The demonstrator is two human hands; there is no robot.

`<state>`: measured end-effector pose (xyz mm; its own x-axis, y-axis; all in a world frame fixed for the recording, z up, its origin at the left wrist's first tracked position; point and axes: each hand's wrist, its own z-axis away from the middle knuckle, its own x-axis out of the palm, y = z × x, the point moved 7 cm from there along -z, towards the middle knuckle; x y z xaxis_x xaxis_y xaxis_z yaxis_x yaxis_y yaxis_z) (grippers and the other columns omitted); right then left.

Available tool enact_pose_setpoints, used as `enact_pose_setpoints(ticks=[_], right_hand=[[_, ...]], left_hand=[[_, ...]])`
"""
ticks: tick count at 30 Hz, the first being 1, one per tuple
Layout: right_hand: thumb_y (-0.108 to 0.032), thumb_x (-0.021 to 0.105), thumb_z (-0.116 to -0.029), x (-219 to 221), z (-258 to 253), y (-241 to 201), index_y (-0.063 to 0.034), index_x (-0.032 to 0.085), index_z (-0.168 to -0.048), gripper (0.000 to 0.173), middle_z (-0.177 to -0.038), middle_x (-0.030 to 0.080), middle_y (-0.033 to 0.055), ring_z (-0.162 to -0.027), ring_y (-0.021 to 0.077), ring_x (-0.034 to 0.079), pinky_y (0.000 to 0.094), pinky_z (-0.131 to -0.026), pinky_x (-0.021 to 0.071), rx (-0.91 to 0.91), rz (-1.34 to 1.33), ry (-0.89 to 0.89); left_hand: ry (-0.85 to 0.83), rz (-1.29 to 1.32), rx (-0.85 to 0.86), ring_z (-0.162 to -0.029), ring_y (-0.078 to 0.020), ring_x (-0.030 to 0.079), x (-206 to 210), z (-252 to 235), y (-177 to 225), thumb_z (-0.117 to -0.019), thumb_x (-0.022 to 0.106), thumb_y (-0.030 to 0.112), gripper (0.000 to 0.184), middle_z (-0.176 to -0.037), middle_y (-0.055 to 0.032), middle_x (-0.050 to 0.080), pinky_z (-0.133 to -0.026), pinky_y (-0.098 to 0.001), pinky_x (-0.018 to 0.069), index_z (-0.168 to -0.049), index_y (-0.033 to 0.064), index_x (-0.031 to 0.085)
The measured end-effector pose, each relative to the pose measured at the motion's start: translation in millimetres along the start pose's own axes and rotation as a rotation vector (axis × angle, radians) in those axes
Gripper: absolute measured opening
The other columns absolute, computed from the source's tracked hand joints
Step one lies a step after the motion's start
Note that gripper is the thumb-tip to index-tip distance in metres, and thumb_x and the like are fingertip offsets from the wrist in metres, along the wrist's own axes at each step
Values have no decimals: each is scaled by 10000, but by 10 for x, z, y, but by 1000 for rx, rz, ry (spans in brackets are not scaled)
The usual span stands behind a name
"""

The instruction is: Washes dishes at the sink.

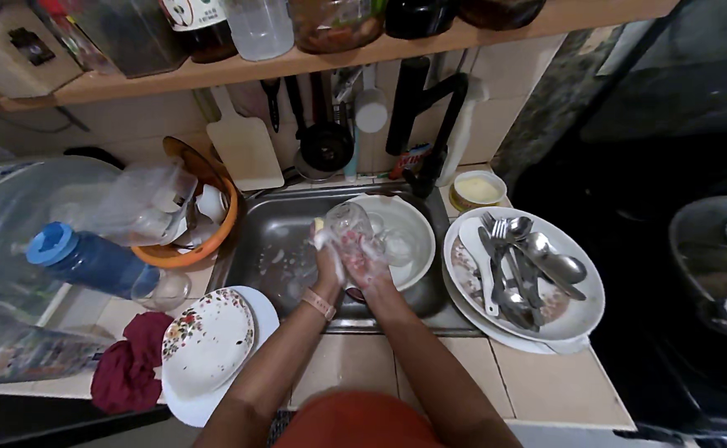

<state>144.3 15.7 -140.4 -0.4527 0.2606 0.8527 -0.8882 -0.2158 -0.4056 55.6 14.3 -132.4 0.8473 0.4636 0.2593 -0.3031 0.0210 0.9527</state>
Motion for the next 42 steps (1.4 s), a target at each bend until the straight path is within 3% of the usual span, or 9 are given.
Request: enact_pose_setpoints(ticks=[4,7,10,14,18,21,25,30,42], right_hand=[[-111,393,-1105,-18,-1,-71,-34,471,-1336,256,-1070,658,82,-889,145,660,302,-775,567,-23,177,60],[-91,432,-1085,-34,-7,-101,-66,526,-1258,198,-938,646,52,-792,122,645,301,-707,565,-34,276,58],[27,443,-1038,-60,33,-140,-38,550,-1174,184,-873,628,34,-747,90,622,265,-685,549,-82,483,-28],[123,521,-974,-18,170,-100,93,545,-1211,240,-936,683,111,-808,147,699,294,-750,615,4,674,-180],[111,569,-945,-18,263,38,131,564,-1151,207,-975,710,143,-898,167,709,325,-862,605,-76,665,-275],[83,627,-935,101,387,-9,167,632,-1095,182,-1005,711,179,-935,120,682,261,-902,563,-273,931,-261],[-46,599,-1011,208,317,-123,167,651,-1167,269,-1153,683,317,-1123,360,665,437,-1050,482,-348,1426,-238],[-87,557,-1037,18,85,-80,117,657,-1227,296,-1220,671,305,-1206,411,631,499,-1104,441,-305,1697,-303],[-128,548,-1040,-248,-195,130,67,619,-1322,350,-1333,619,290,-1313,408,554,524,-1161,377,-94,2059,-562]], left_hand=[[-123,-429,323,-1423,-357,402,69,164,18,-971,525,-34,674,-1562,-321,332,-1175,-451,360,-1570,-74,218],[-223,-709,917,-1359,-487,469,176,237,109,-939,568,47,338,-1360,-331,575,-1179,-608,293,-1228,-105,655],[-466,-920,1330,-1193,-465,625,307,265,290,-932,605,196,253,-1130,-156,753,-1090,-727,322,-1041,76,799],[-762,-1290,704,-1274,-361,596,544,168,798,-961,693,185,361,-1310,-172,673,-1117,-550,425,-1306,76,689],[-741,-795,102,-1039,-143,611,296,-299,828,-1038,486,46,270,-1159,-118,660,-935,-323,504,-1262,-10,626],[-529,-365,-134,-946,-101,644,-238,-349,462,-1100,375,356,396,-1094,-47,686,-825,-304,547,-1266,101,628],[-231,39,-181,-820,-95,631,-156,-253,49,-1120,229,416,439,-990,-18,649,-689,-280,548,-1268,145,541],[-214,-400,96,-1365,-340,480,-104,-105,204,-1063,494,75,537,-1560,-232,415,-1098,-491,426,-1572,45,328],[-152,-426,106,-1059,-255,612,-866,59,696,-1017,530,39,551,-1368,-180,574,-865,-418,535,-1545,134,405]])
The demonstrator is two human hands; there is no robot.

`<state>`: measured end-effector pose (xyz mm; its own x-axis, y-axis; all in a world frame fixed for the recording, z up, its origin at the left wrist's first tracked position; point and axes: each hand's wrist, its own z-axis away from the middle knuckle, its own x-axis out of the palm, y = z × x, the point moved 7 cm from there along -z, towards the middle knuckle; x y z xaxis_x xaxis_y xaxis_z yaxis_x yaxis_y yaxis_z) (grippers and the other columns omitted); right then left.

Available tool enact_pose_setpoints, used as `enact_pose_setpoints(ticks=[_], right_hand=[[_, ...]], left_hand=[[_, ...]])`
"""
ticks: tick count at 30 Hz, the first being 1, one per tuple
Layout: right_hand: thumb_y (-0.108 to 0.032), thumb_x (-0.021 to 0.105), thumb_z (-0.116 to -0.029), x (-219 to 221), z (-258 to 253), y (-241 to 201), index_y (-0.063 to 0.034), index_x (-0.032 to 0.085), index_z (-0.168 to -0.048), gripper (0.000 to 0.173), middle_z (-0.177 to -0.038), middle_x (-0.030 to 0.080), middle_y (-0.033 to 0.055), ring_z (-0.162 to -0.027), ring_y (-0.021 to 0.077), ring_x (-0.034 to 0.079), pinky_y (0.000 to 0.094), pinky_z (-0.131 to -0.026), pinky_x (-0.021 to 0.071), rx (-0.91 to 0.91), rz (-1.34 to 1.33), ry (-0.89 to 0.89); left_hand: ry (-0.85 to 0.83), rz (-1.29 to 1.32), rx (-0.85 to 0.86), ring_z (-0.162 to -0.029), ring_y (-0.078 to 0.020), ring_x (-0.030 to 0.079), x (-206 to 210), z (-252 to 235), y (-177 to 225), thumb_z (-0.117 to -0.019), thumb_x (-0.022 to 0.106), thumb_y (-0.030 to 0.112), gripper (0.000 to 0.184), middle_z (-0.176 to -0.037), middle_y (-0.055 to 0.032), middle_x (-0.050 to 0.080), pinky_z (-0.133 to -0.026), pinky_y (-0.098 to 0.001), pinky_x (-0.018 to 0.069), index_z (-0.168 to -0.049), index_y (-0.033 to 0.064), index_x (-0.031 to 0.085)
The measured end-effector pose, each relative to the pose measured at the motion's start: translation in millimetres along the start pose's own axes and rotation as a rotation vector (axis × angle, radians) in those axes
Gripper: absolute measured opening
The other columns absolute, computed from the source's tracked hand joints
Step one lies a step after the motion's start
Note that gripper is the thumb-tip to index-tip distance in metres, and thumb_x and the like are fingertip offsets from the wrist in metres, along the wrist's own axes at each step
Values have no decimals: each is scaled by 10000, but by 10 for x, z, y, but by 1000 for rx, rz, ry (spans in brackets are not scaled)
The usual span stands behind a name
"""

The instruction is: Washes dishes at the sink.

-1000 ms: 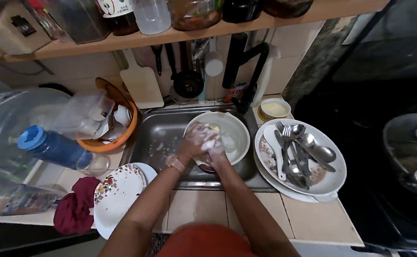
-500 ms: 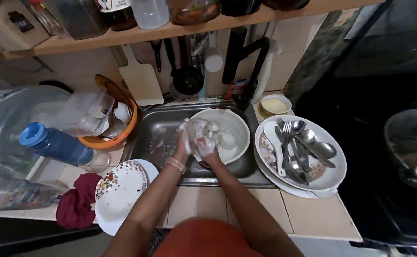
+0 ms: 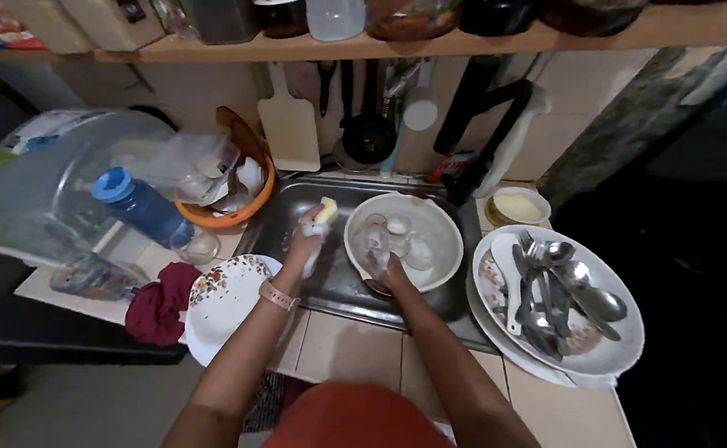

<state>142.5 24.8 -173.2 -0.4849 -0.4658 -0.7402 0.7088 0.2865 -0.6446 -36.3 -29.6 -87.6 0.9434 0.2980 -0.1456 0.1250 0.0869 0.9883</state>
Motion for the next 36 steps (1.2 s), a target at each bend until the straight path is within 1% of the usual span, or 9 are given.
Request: enact_pose_setpoints(ticks=[7,10,16,18,23,26,29,32,36], right_hand=[[-153,550,-1044,-60,-148,-91,56,559,-1402,415,-1437,514,345,-1401,489,437,610,-1193,285,59,335,-189],[-160,542,-1049,-81,-243,-164,61,577,-1378,398,-1422,531,339,-1373,493,473,637,-1143,351,55,441,-246],[-134,521,-1052,-85,-348,-180,144,512,-1387,435,-1448,494,361,-1378,511,461,648,-1133,356,114,585,-306],[-136,517,-1054,-77,-384,-115,161,475,-1407,463,-1464,476,362,-1391,499,454,634,-1140,353,157,624,-319],[-150,568,-1042,-92,-526,53,113,528,-1392,440,-1443,504,352,-1377,509,463,652,-1135,345,136,580,-363],[-155,581,-1034,-58,-658,126,81,585,-1348,392,-1395,550,341,-1342,502,498,664,-1114,363,52,584,-401],[-144,565,-1040,-109,-551,-116,80,557,-1380,407,-1424,526,340,-1363,501,478,673,-1116,352,120,608,-399],[-118,587,-1022,-232,-389,-528,104,561,-1361,406,-1427,522,348,-1362,501,482,659,-1110,366,215,582,-235],[-130,616,-1009,-12,-488,-1134,102,633,-1261,343,-1316,600,341,-1275,496,555,644,-1077,411,44,460,-162]], left_hand=[[71,48,-11,-1153,-259,622,-647,422,35,-1007,538,59,522,-1407,-179,566,-958,-441,537,-1518,96,440],[89,76,-34,-1108,-234,631,-798,627,36,-999,543,48,519,-1357,-186,587,-929,-400,542,-1508,75,444],[198,124,-63,-1138,-247,632,-1234,962,-87,-998,550,32,514,-1379,-200,567,-977,-401,543,-1502,58,449],[245,131,-64,-1117,-238,639,-1392,1075,-102,-993,552,35,526,-1362,-197,577,-956,-390,549,-1506,61,442],[363,228,-54,-1058,-223,637,-1846,1313,-207,-986,521,29,541,-1329,-174,586,-894,-379,556,-1517,75,424],[449,348,-24,-901,-167,658,-2087,1414,-253,-990,478,14,538,-1180,-127,627,-781,-318,575,-1517,76,391],[495,437,-16,-857,-158,669,-2279,1507,-322,-1018,431,10,521,-1142,-119,635,-756,-309,587,-1529,76,357],[519,451,-66,-839,-157,675,-2374,1578,-434,-1024,440,22,512,-1122,-112,637,-736,-307,593,-1526,75,355],[506,478,-106,-851,-156,671,-2363,1600,-566,-1000,450,16,525,-1122,-114,627,-730,-308,590,-1513,48,342]])
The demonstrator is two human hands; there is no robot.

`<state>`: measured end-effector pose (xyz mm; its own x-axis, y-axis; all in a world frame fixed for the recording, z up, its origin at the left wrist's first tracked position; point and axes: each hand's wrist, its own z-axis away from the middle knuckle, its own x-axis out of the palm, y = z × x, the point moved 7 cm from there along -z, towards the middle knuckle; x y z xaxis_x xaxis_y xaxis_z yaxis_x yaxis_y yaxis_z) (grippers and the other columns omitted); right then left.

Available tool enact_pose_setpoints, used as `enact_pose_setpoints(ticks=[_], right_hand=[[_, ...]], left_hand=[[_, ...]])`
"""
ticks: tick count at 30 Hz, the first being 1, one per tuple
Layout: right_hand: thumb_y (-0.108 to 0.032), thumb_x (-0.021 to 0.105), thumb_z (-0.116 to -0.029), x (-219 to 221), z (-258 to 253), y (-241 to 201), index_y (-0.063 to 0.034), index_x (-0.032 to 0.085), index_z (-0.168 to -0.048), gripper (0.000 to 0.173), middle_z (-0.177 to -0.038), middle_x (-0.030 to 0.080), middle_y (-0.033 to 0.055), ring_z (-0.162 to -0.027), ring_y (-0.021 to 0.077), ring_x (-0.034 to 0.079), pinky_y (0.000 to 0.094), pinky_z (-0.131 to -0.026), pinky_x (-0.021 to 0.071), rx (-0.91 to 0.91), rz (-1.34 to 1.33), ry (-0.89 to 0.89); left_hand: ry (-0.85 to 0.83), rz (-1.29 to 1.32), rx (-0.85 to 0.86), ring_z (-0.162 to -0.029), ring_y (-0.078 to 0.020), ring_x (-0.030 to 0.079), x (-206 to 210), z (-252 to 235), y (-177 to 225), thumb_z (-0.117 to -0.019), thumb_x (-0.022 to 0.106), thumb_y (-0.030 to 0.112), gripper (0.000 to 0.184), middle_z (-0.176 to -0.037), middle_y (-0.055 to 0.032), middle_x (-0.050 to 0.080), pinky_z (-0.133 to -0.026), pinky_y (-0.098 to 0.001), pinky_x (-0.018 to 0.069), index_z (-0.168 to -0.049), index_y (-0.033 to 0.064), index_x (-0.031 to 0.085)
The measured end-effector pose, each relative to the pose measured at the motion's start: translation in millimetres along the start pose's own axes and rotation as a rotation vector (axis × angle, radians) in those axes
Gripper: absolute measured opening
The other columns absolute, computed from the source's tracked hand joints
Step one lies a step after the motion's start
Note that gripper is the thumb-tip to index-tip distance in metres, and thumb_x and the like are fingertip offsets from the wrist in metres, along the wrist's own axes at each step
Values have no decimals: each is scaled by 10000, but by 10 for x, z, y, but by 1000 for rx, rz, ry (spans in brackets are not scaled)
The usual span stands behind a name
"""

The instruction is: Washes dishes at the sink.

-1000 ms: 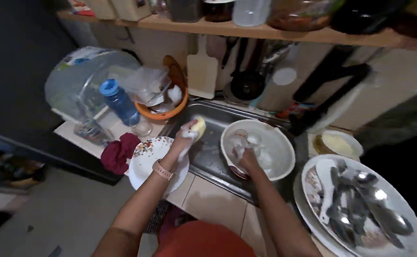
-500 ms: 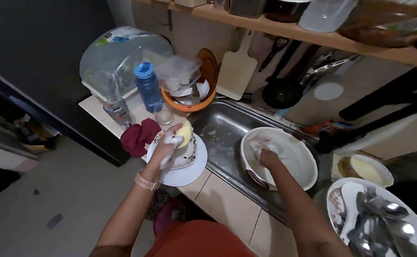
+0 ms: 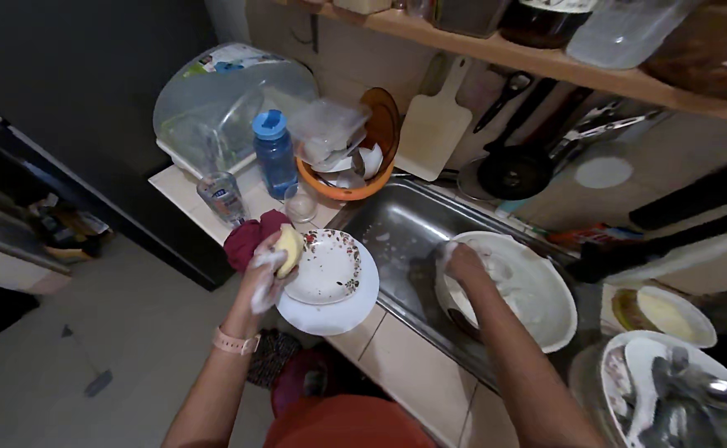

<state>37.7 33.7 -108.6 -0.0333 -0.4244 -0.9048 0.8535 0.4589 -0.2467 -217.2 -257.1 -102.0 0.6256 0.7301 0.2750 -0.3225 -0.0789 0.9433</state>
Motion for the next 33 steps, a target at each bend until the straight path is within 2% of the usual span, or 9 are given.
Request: enact_pose_setpoints(ticks=[3,6,11,13,16,20,23,27,33], right_hand=[[-161,614,-1018,69,-70,-796,37,658,-1280,332,-1257,650,294,-1214,446,608,610,-1058,442,-200,-102,-84],[-165,595,-1023,270,-260,-1563,18,624,-1333,361,-1308,633,277,-1255,428,592,601,-1080,438,-361,-125,-128],[-87,606,-987,475,-487,-2594,-69,339,-1595,665,-1459,528,280,-1354,430,519,582,-1134,399,-510,-214,-149],[-64,619,-977,536,-604,-2804,-40,396,-1555,620,-1449,534,282,-1350,431,522,576,-1132,405,-501,-239,-139],[-122,599,-1005,562,-762,-2935,45,527,-1416,450,-1396,558,304,-1331,425,533,546,-1131,412,-445,-297,-76],[-192,682,-970,708,-948,-2975,109,570,-1334,486,-1428,509,332,-1377,437,477,533,-1157,383,-384,-189,-148],[-229,705,-950,748,-992,-2971,111,617,-1274,477,-1380,541,339,-1335,442,511,530,-1136,400,-425,-184,-125],[-235,715,-941,706,-934,-2910,113,647,-1227,455,-1358,554,336,-1314,429,526,513,-1127,404,-410,-271,-92],[-255,780,-885,624,-919,-2872,121,684,-1086,437,-1177,655,305,-1154,384,626,500,-1044,465,-447,-495,-16]], left_hand=[[-28,14,-31,-943,-198,665,46,39,-55,-977,477,31,571,-1233,-155,593,-769,-344,593,-1528,34,330],[-66,-6,-34,-1011,-214,657,103,113,-61,-943,500,61,617,-1310,-171,571,-809,-370,594,-1535,27,331],[-81,-74,0,-1023,-212,659,-17,163,-65,-870,570,129,711,-1293,-171,594,-838,-390,591,-1531,1,339],[-68,-76,-1,-1026,-221,662,-132,147,-92,-848,578,137,730,-1285,-179,598,-841,-400,590,-1522,-13,340],[-22,-58,-24,-1055,-222,654,-335,136,-106,-865,556,107,716,-1308,-180,577,-856,-402,590,-1531,-8,320],[32,-31,-22,-1007,-206,671,-588,41,-103,-865,549,123,717,-1261,-163,599,-827,-385,600,-1529,-6,308],[31,12,26,-939,-185,692,-692,-77,-88,-839,594,169,755,-1181,-127,641,-785,-368,614,-1513,-14,306],[24,66,39,-927,-174,693,-693,-236,-48,-884,530,141,690,-1166,-108,644,-780,-357,613,-1515,-3,291],[39,127,48,-1014,-209,676,-527,-450,54,-905,512,118,693,-1264,-143,599,-831,-379,606,-1550,38,270]])
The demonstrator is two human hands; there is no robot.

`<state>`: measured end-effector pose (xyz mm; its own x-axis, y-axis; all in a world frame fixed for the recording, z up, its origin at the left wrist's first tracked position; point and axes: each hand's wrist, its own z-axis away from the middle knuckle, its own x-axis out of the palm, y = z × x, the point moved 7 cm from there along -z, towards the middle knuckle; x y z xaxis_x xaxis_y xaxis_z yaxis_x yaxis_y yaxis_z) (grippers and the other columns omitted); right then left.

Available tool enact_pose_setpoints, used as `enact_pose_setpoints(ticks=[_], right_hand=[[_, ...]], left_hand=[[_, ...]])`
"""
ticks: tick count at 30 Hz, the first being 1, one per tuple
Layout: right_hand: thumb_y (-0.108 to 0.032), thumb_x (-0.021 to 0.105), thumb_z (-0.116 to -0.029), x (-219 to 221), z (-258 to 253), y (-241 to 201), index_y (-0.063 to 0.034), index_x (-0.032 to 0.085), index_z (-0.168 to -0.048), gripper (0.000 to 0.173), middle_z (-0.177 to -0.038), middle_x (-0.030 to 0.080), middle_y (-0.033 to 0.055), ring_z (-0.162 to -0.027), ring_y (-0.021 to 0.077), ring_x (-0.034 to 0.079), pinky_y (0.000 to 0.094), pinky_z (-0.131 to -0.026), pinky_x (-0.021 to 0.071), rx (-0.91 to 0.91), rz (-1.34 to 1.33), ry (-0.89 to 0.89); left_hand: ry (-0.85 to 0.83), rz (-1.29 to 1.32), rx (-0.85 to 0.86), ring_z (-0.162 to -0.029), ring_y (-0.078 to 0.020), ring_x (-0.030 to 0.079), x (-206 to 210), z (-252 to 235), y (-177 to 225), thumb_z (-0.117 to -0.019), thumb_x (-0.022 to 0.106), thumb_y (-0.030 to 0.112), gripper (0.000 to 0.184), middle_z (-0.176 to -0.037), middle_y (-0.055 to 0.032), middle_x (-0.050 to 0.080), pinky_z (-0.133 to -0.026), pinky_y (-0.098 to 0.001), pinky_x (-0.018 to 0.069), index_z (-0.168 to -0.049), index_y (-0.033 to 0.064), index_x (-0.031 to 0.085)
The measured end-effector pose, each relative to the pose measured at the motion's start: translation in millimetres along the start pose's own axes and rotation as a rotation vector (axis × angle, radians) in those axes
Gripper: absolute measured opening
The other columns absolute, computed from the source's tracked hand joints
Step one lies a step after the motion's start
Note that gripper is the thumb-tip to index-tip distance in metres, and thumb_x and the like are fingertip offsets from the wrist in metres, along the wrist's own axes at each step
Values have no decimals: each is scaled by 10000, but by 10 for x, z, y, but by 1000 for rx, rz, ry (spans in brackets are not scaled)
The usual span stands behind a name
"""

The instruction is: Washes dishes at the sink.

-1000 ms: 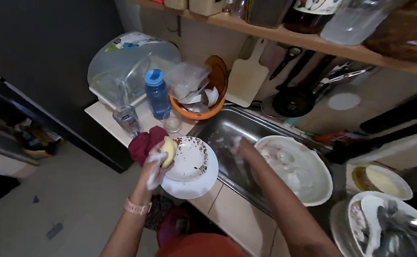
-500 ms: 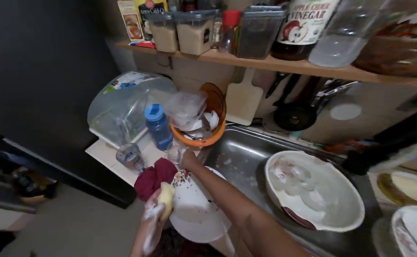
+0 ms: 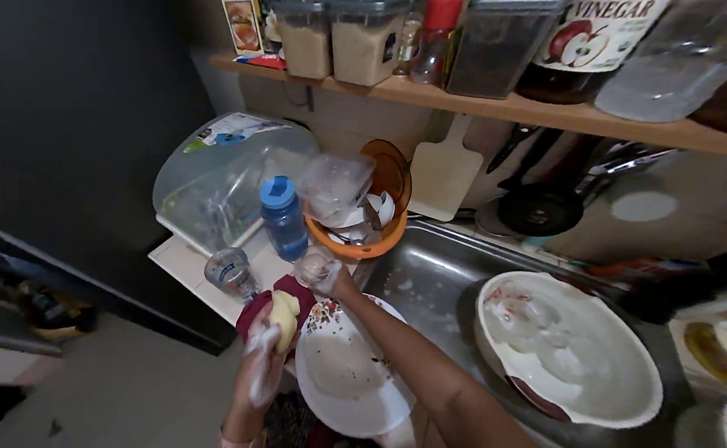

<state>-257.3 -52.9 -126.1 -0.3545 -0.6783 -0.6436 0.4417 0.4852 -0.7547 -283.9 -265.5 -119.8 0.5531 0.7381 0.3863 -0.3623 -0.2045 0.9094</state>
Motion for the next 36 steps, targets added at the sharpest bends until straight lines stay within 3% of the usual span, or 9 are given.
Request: enact_pose_setpoints(ticks=[4,8,13,16,19,22,25,29,36], right_hand=[[-209,826,-836,-129,242,-141,142,688,-1029,424,-1128,672,293,-1065,332,648,442,-991,496,-137,-228,123],[-96,835,-779,-361,765,-253,125,699,-890,282,-985,707,204,-910,138,650,268,-839,529,-375,-449,198],[-181,854,-754,-672,1397,-205,141,694,-862,375,-1149,660,321,-1071,281,647,334,-914,519,-400,-362,258],[-148,846,-756,-952,1628,48,142,698,-848,339,-1111,677,299,-1052,252,652,310,-916,523,-327,-378,408],[-90,808,-791,-1233,1832,394,102,666,-769,240,-943,696,159,-925,124,635,261,-855,516,-202,-497,470],[-12,741,-877,-1456,2172,671,46,659,-851,104,-837,673,25,-785,35,622,230,-780,539,10,-722,407],[27,636,-948,-1593,2507,893,41,642,-963,22,-846,686,14,-784,69,668,260,-790,583,77,-941,323],[-23,521,-929,-1658,2797,1172,-53,610,-937,94,-821,716,-12,-764,82,695,263,-739,594,-43,-1120,310],[-114,348,-1064,-1639,3145,1568,-84,559,-1009,220,-833,685,15,-788,147,693,342,-758,605,18,-1430,427]], left_hand=[[139,7,172,-1047,-173,641,75,-69,157,-946,447,105,655,-1307,-137,552,-849,-350,581,-1562,31,237],[102,50,203,-1031,-152,645,243,-204,162,-1005,374,129,576,-1290,-103,553,-829,-343,590,-1562,58,244],[-144,209,-36,-879,-188,715,985,-292,-22,-1113,158,412,499,-1022,-87,694,-720,-366,629,-1330,75,455],[-179,-123,134,-1003,-106,644,1430,-158,-19,-1102,270,202,424,-1183,-103,618,-858,-283,569,-1418,-47,406],[-250,-465,466,-1223,-226,581,1887,4,-11,-986,512,34,427,-1343,-303,564,-1059,-326,472,-1347,-193,488],[-527,-676,653,-1233,-324,601,2378,111,-48,-876,653,81,464,-1320,-309,605,-1073,-428,471,-1277,-148,605],[-808,-717,313,-1187,-178,593,2839,191,-187,-861,646,49,538,-1376,-164,589,-999,-349,495,-1385,-37,557],[-990,-341,-58,-881,-68,681,3235,332,-572,-803,576,118,623,-1073,-17,700,-741,-241,586,-1415,46,481],[-860,-206,-243,-651,-24,634,3619,661,-1015,-1067,284,132,289,-777,38,658,-592,-192,554,-1174,81,548]])
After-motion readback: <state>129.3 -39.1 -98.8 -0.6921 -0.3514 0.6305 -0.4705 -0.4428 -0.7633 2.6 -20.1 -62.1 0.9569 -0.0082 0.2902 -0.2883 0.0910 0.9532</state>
